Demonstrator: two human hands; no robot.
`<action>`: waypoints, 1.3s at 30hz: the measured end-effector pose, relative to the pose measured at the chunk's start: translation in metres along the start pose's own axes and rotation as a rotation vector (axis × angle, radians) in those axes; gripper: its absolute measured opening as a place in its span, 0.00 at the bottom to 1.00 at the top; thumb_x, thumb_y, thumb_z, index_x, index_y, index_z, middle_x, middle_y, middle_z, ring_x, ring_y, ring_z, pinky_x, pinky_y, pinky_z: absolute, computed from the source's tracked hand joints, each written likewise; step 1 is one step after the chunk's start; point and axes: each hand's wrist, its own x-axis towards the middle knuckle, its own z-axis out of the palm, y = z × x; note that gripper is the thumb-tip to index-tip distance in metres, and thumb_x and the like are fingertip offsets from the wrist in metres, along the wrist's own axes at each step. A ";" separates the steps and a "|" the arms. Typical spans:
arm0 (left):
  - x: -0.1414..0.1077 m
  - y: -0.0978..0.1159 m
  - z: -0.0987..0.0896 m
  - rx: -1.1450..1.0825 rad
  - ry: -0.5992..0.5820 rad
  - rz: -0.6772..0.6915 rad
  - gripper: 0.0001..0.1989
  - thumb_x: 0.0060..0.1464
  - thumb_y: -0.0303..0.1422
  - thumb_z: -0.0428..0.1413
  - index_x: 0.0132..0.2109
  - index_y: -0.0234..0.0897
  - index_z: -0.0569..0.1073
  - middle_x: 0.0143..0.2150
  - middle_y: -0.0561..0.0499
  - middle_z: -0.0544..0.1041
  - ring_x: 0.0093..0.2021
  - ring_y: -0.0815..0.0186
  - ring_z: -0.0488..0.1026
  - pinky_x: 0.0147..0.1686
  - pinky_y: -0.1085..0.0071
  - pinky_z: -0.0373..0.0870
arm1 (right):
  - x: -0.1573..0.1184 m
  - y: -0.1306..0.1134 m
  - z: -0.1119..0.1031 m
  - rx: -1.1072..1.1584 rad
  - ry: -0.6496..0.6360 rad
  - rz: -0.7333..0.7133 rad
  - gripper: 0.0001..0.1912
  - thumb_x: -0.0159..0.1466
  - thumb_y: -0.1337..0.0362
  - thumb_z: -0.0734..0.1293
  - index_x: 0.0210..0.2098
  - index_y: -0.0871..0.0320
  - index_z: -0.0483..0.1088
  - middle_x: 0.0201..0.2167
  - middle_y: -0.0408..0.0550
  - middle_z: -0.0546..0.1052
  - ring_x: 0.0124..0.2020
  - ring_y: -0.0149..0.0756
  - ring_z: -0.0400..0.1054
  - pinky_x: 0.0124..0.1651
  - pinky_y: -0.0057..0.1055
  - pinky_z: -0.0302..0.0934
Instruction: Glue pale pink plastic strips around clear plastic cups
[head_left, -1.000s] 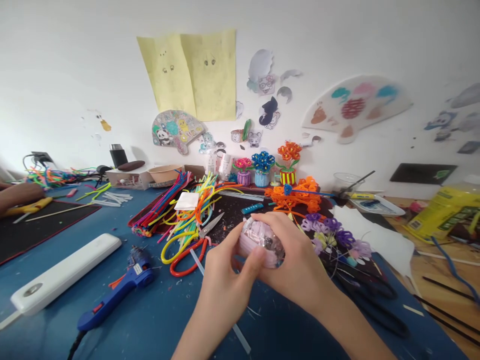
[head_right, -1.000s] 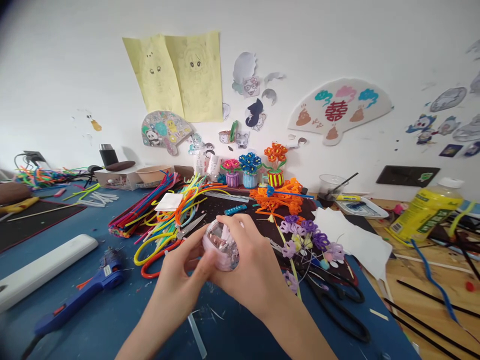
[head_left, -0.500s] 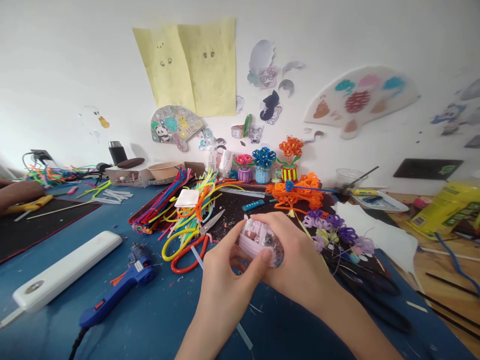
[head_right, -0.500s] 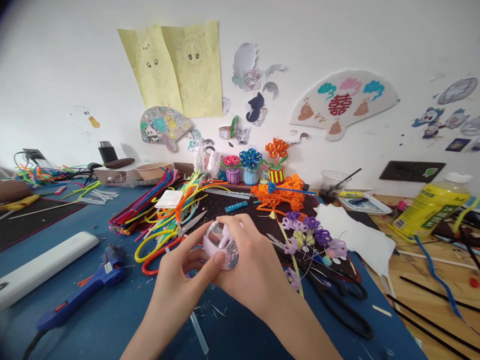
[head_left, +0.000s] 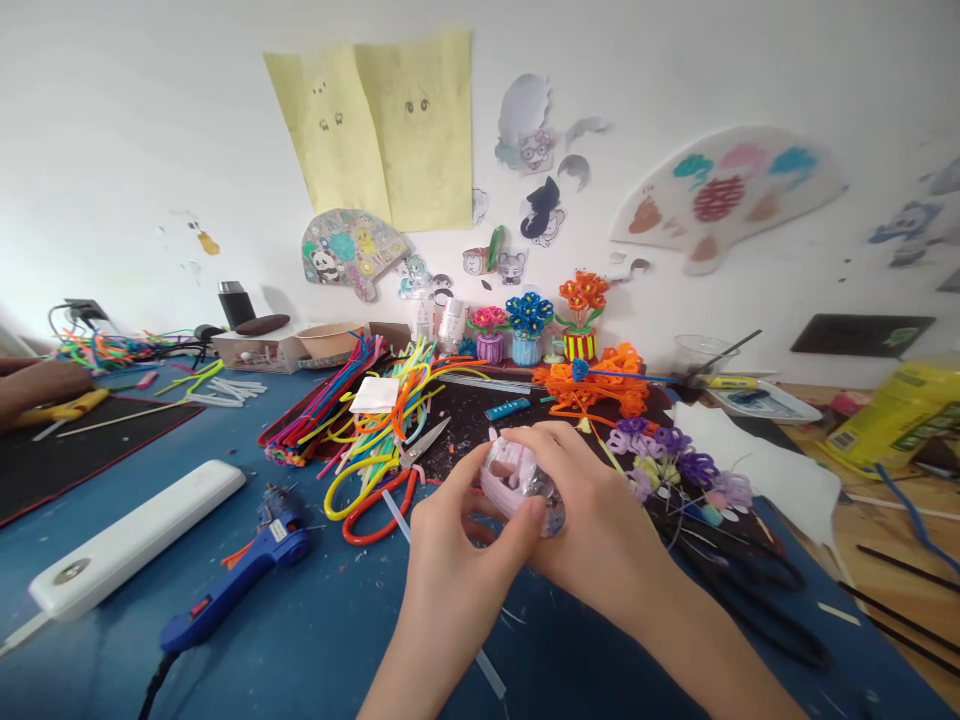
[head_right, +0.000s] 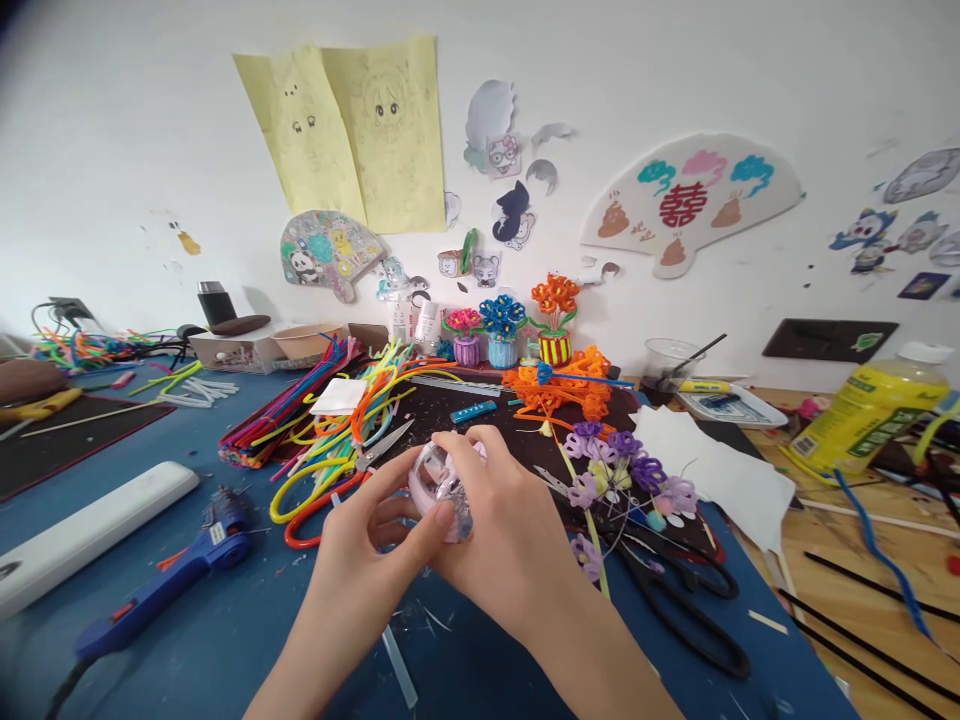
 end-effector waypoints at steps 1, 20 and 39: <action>0.000 0.000 0.001 0.010 0.004 0.003 0.27 0.49 0.38 0.61 0.56 0.33 0.71 0.44 0.44 0.81 0.33 0.62 0.78 0.26 0.72 0.76 | 0.000 0.000 0.000 -0.019 0.008 -0.009 0.25 0.57 0.68 0.66 0.54 0.55 0.65 0.47 0.54 0.71 0.40 0.45 0.74 0.43 0.44 0.71; -0.004 -0.004 -0.020 0.072 0.029 0.646 0.21 0.54 0.36 0.63 0.55 0.47 0.72 0.45 0.53 0.81 0.35 0.70 0.77 0.37 0.79 0.74 | 0.000 0.006 -0.007 -0.062 0.401 -0.530 0.35 0.64 0.68 0.69 0.66 0.49 0.54 0.62 0.58 0.63 0.60 0.49 0.63 0.52 0.48 0.70; -0.008 0.013 -0.050 0.437 -0.048 0.984 0.15 0.62 0.19 0.48 0.53 0.31 0.72 0.40 0.47 0.82 0.38 0.71 0.78 0.39 0.78 0.72 | -0.003 0.009 -0.010 0.483 0.000 -0.093 0.36 0.62 0.61 0.72 0.66 0.43 0.56 0.64 0.49 0.65 0.61 0.48 0.64 0.57 0.43 0.69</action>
